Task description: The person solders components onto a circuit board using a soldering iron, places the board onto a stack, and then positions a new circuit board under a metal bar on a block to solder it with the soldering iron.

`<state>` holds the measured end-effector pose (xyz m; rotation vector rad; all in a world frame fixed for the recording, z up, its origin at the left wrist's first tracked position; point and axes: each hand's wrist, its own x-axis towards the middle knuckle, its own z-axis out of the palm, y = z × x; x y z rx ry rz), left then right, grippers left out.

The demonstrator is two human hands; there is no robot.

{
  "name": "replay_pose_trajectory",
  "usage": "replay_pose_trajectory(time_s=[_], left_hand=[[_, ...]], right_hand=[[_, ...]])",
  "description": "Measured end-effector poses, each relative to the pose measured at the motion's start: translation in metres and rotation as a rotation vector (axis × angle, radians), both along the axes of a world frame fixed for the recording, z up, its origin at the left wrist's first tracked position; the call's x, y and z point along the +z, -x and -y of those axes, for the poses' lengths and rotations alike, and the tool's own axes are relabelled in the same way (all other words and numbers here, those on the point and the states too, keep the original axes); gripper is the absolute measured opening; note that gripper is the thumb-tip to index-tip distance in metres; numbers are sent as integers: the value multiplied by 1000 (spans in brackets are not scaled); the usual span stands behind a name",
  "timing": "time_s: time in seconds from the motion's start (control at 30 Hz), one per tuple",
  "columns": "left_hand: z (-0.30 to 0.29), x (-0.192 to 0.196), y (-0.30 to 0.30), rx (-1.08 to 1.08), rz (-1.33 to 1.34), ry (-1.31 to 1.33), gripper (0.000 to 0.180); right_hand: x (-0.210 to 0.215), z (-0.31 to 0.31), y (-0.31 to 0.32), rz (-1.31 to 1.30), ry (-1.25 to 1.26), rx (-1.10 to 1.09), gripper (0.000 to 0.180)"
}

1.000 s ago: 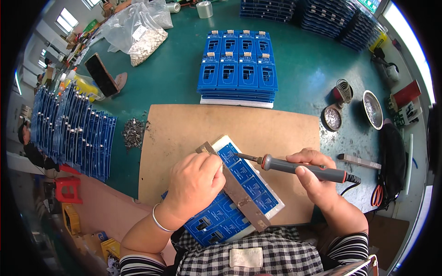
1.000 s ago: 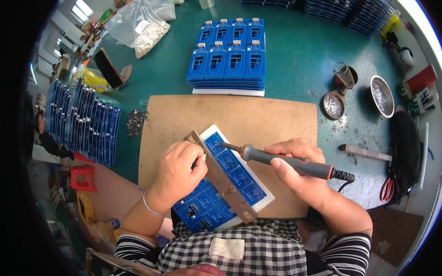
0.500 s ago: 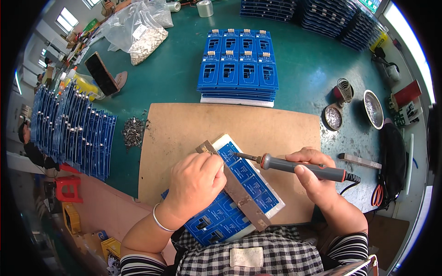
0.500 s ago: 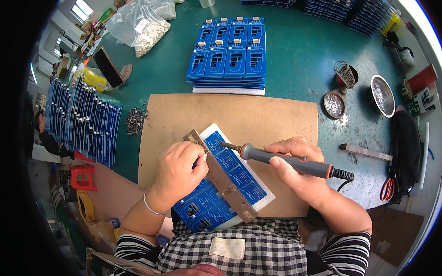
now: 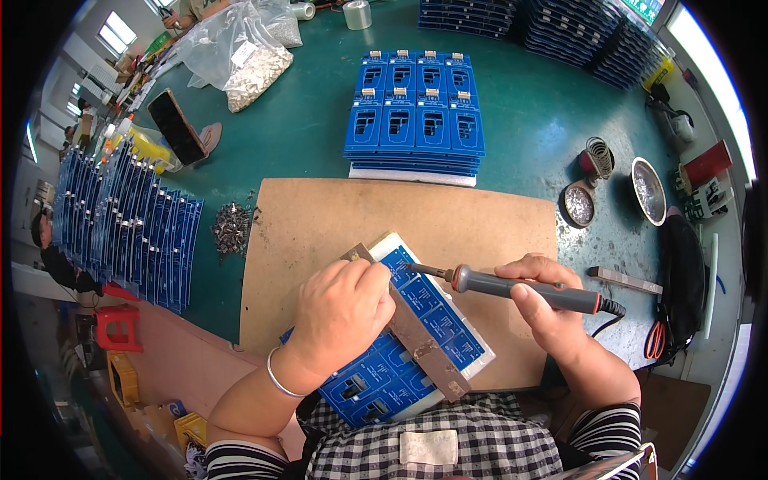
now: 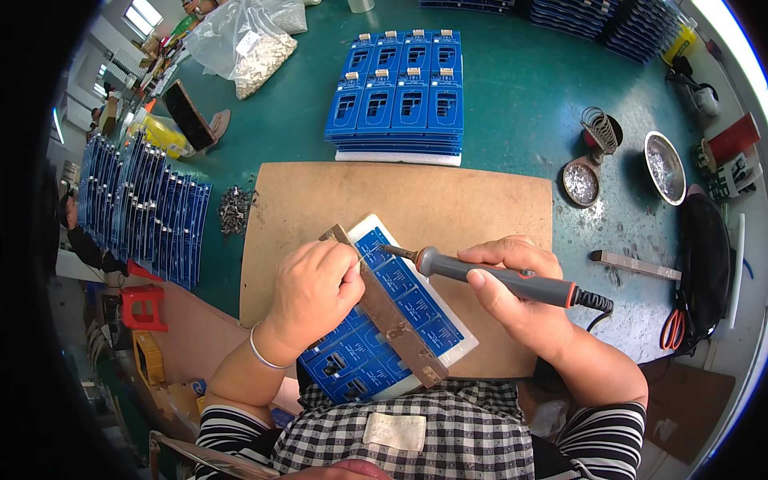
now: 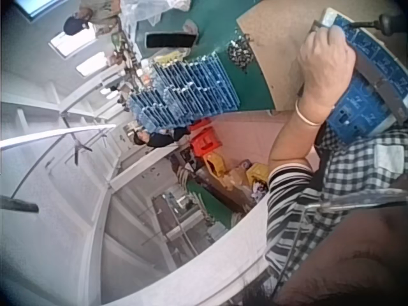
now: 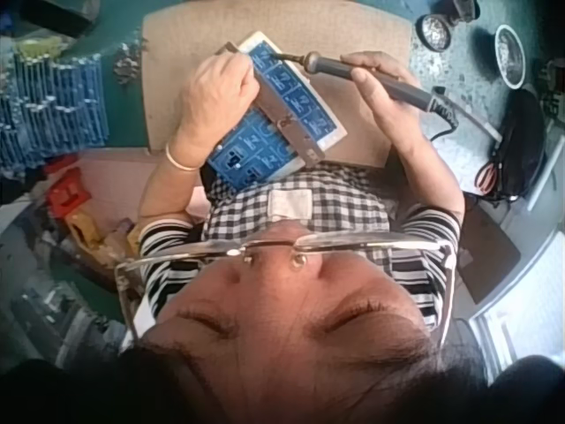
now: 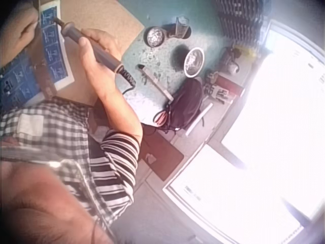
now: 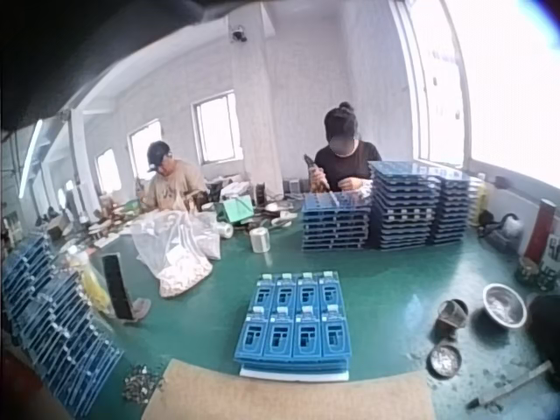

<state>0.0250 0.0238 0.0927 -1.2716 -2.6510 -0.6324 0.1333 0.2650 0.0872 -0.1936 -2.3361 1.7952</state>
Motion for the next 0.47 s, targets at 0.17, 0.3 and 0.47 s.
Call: replay_pose_trajectory(time_s=[0.17,0.3,0.47], left_hand=[[-1,0,1,-8,1,-7,17],[-2,1,2,-11,-11,-4,17],[-2,0,5,8,-2,8,17]], right_hand=[[0,1,2,10,-3,-6,23],[-2,0,3,31,3,-8,26],[-1,1,6,31,4,-6,27]])
